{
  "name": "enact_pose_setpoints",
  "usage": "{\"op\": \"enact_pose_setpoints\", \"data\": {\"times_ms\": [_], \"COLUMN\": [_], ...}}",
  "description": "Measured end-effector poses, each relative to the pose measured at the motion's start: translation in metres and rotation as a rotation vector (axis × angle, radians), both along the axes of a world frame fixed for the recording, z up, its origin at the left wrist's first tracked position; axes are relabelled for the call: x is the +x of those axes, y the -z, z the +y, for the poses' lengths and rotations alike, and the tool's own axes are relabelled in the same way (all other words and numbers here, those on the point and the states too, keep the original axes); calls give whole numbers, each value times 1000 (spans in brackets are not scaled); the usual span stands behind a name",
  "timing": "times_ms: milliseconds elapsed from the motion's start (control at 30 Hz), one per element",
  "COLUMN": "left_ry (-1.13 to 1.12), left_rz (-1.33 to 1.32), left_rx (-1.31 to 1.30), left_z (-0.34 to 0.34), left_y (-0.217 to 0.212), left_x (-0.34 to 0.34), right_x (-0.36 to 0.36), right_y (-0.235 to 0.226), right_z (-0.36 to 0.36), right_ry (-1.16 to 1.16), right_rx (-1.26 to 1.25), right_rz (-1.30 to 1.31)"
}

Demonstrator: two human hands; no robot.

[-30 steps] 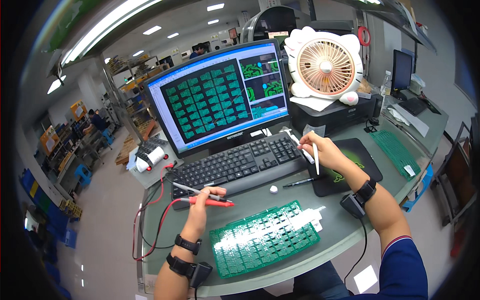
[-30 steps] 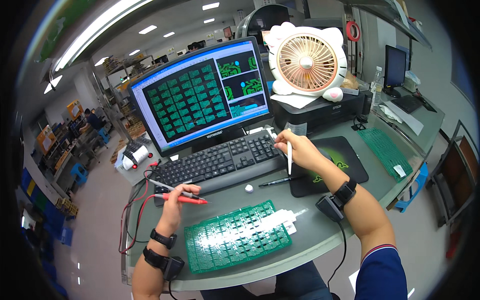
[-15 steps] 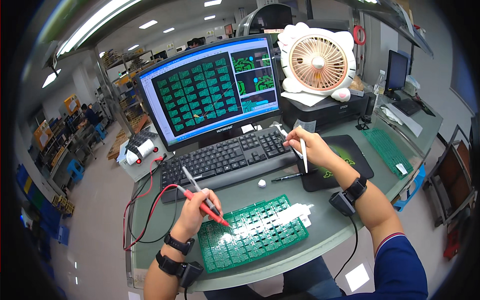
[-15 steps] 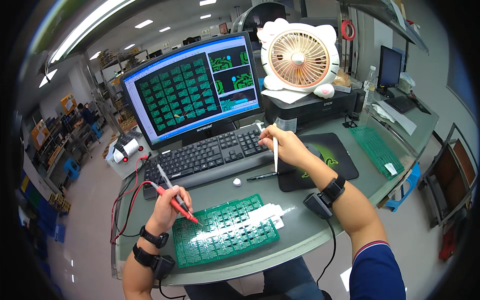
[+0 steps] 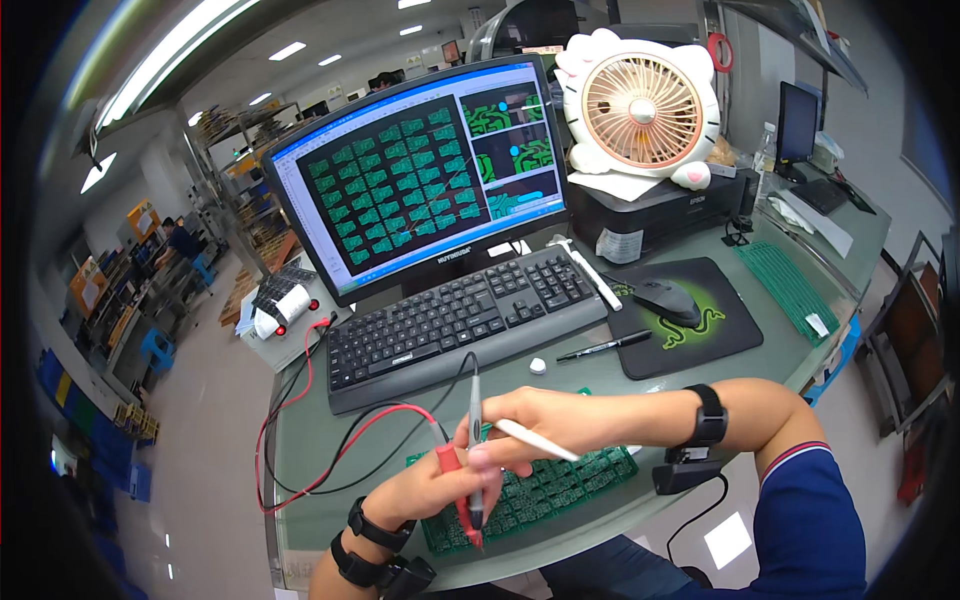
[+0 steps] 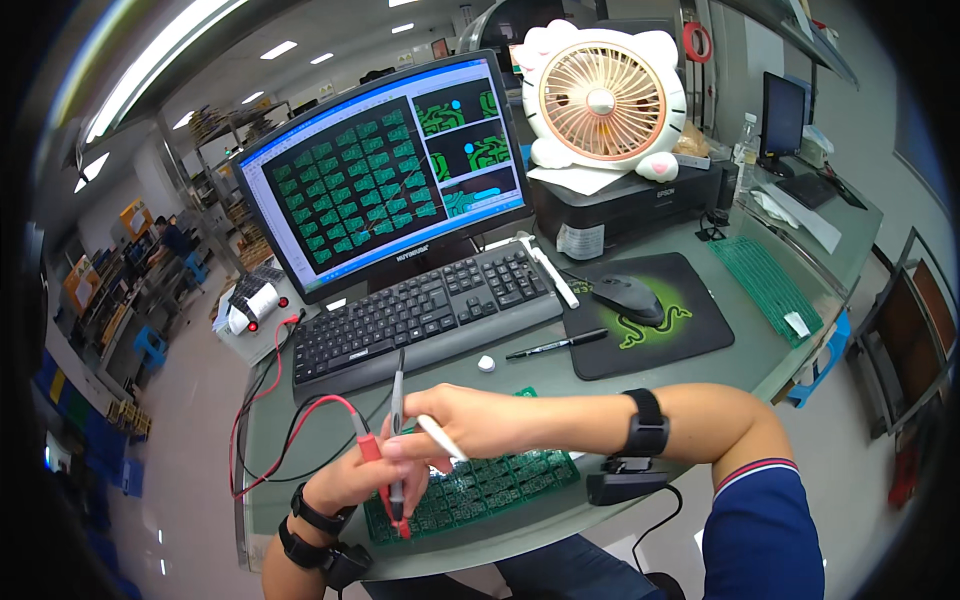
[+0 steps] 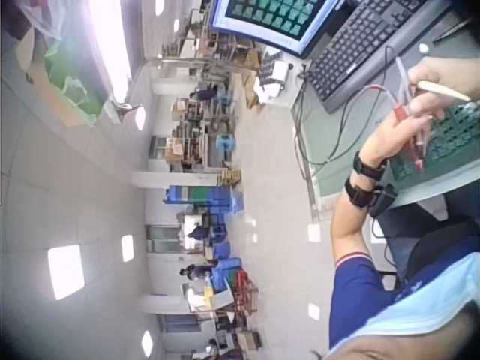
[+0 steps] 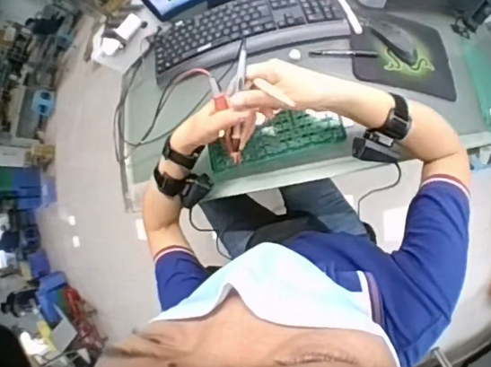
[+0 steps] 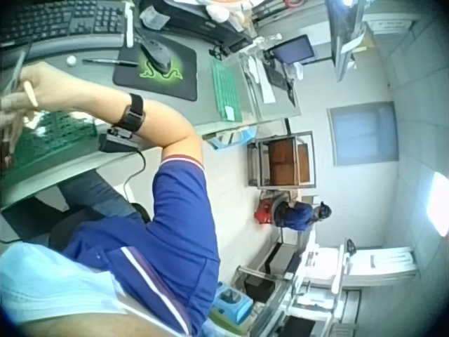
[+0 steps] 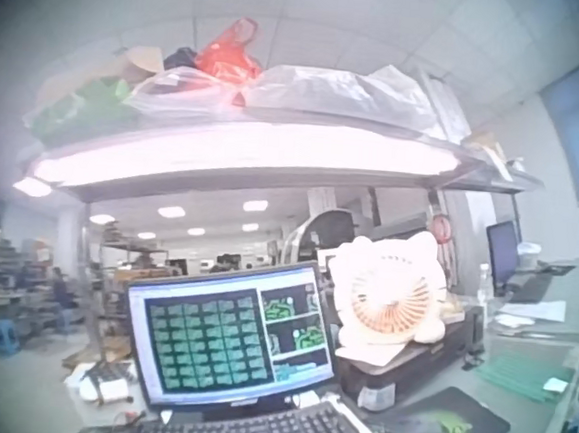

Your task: Inspecting and marking components on a printed circuit board using multimeter probes and a marker.

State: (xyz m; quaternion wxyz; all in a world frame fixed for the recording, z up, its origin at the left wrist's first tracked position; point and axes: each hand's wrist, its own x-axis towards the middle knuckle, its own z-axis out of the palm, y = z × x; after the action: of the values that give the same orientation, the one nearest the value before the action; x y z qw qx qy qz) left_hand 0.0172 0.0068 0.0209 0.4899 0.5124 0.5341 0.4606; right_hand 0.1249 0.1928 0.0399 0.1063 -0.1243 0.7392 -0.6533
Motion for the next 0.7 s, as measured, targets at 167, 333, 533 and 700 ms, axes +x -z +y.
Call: {"op": "enact_pose_setpoints", "data": {"times_ms": [167,333,533,700], "left_ry": [-10,21,-63,-65], "left_rz": [77,79,21,-141], "left_rx": [-61,-63,-147,-144], "left_z": [2,4,14,15], "left_y": [-4,8,14,20], "left_x": [3,-8,-10,-17], "right_x": [7,33,31,-6], "right_y": [3,7,19,7], "right_z": [-7,27,72,125], "right_ry": [126,290,425,584], "right_rx": [-200,-86,15,744], "right_rz": [45,-14,109,254]}}
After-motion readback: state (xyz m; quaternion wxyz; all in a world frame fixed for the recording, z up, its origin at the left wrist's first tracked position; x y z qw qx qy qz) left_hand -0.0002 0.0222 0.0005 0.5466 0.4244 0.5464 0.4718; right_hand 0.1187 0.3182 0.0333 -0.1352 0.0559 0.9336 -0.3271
